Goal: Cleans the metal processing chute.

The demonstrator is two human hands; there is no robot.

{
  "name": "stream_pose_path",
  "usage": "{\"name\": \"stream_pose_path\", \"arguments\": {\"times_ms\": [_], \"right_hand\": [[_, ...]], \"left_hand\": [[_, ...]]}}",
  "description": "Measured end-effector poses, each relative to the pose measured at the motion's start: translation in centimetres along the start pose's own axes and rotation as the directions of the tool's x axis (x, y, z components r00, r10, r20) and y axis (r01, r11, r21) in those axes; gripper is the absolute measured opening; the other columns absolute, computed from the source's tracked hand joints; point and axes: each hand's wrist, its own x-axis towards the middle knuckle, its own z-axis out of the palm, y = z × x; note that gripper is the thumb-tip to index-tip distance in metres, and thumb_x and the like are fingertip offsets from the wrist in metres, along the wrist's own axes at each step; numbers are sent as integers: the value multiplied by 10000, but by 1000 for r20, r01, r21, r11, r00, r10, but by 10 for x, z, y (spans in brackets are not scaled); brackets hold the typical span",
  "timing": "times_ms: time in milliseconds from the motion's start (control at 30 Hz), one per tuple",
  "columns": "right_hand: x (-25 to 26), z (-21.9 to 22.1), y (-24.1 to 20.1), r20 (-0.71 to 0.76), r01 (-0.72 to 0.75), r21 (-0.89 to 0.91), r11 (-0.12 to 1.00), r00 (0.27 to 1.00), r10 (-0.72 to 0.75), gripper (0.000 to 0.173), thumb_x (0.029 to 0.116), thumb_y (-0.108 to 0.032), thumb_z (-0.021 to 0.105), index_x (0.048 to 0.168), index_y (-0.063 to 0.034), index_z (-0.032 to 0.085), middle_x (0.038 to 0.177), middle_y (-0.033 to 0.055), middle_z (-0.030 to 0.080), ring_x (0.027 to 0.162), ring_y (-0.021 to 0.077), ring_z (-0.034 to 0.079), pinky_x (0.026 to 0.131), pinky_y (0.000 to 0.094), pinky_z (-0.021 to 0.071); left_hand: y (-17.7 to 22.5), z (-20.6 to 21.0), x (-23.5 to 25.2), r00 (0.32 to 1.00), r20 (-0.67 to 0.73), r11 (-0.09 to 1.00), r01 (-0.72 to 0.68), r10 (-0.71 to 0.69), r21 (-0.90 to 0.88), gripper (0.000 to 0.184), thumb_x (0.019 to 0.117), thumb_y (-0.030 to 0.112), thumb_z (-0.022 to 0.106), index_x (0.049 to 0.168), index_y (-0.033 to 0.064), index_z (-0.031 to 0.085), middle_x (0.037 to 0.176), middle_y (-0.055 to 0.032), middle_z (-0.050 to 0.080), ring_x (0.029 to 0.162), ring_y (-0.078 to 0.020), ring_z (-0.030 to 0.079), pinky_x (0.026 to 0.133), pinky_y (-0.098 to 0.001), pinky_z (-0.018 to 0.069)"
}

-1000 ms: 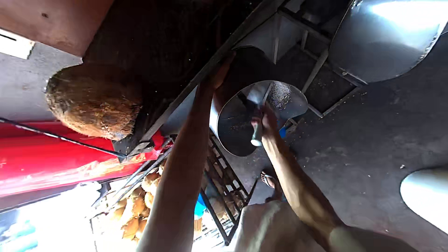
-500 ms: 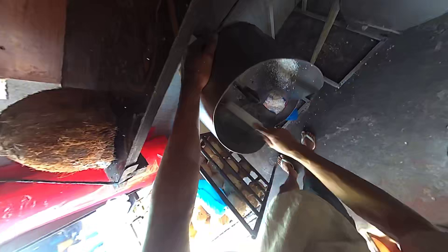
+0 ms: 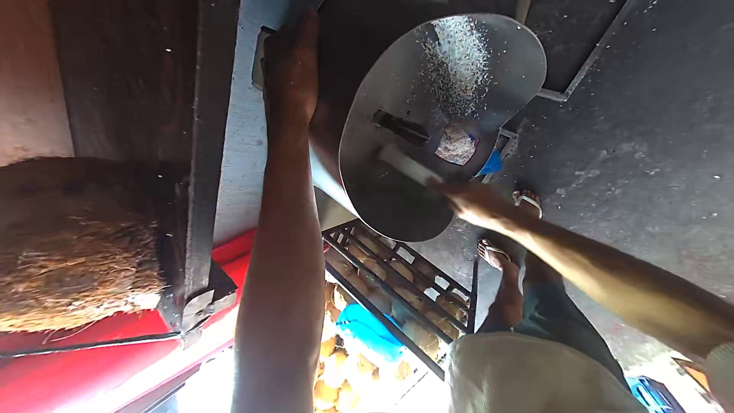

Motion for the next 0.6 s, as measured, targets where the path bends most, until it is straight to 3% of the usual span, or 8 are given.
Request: {"name": "stream_pose_path", "arguments": {"times_ms": [100,167,200,267,333,433,500,600], "right_hand": [[18,-38,-84,-424,250,180,951,893,-154,568,1048,-214,519,1597,-188,381,839,105,709,677,293,683,612,502,571],[45,-36,-86,-521,297,170,940,836,-170,585,1044,-175,505,1608,-155,351,851,125,710,662,302,679,606,510,573],[45,-22,-69,-456,281,106,954,866,-204,602,1035,-157,514,1612,-188,344,861,131,702,667,313,676,603,519,573],[20,9,-20,-124,151,-32,988,980,-153,707,1021,-144,552,1626,-360,257,915,165,682,738,378,679,635,568,560],[-7,21,11,48,35,-72,997,998,-32,613,1057,-196,481,1608,-382,288,1000,200,699,845,427,694,706,609,554],[-1,-13,-37,-285,105,1,994,953,-100,507,1055,-234,483,1561,-223,452,948,175,717,728,360,701,626,532,568],[22,-16,-65,-443,170,37,985,886,-136,551,1038,-198,527,1578,-229,419,916,140,706,672,314,683,579,496,572],[10,16,-35,-190,66,50,997,980,-56,660,1045,-199,491,1632,-360,235,1032,188,688,833,403,692,705,607,567]], "left_hand": [[5,0,-6,1000,3,997,-16,16,81,518,1030,591,444,1049,139,696,1034,-31,675,997,-130,638,894,-429,512],[4,-4,-6,998,29,989,-57,53,139,555,1059,564,377,1107,108,691,1109,-81,681,1071,-187,640,938,-487,500],[5,-5,-6,997,42,986,-70,64,152,565,1065,562,358,1111,108,691,1116,-87,685,1076,-199,644,937,-502,500],[7,-4,-5,998,32,987,-55,51,153,580,1058,581,351,1097,121,701,1107,-91,697,1065,-210,661,913,-527,515],[7,-7,-10,999,32,986,-20,15,164,603,1051,598,349,1141,114,696,1159,-120,687,1118,-242,649,944,-557,497],[13,-4,-7,1000,28,987,-5,0,160,640,1034,633,354,1128,97,691,1167,-149,677,1141,-284,632,940,-600,479],[11,-1,-16,999,29,984,11,-17,177,652,1033,640,340,1142,106,697,1200,-139,675,1175,-274,622,962,-591,474],[15,-8,-13,1000,7,979,1,-3,204,682,1038,641,326,1166,74,682,1213,-174,663,1190,-311,614,976,-610,464]]}}
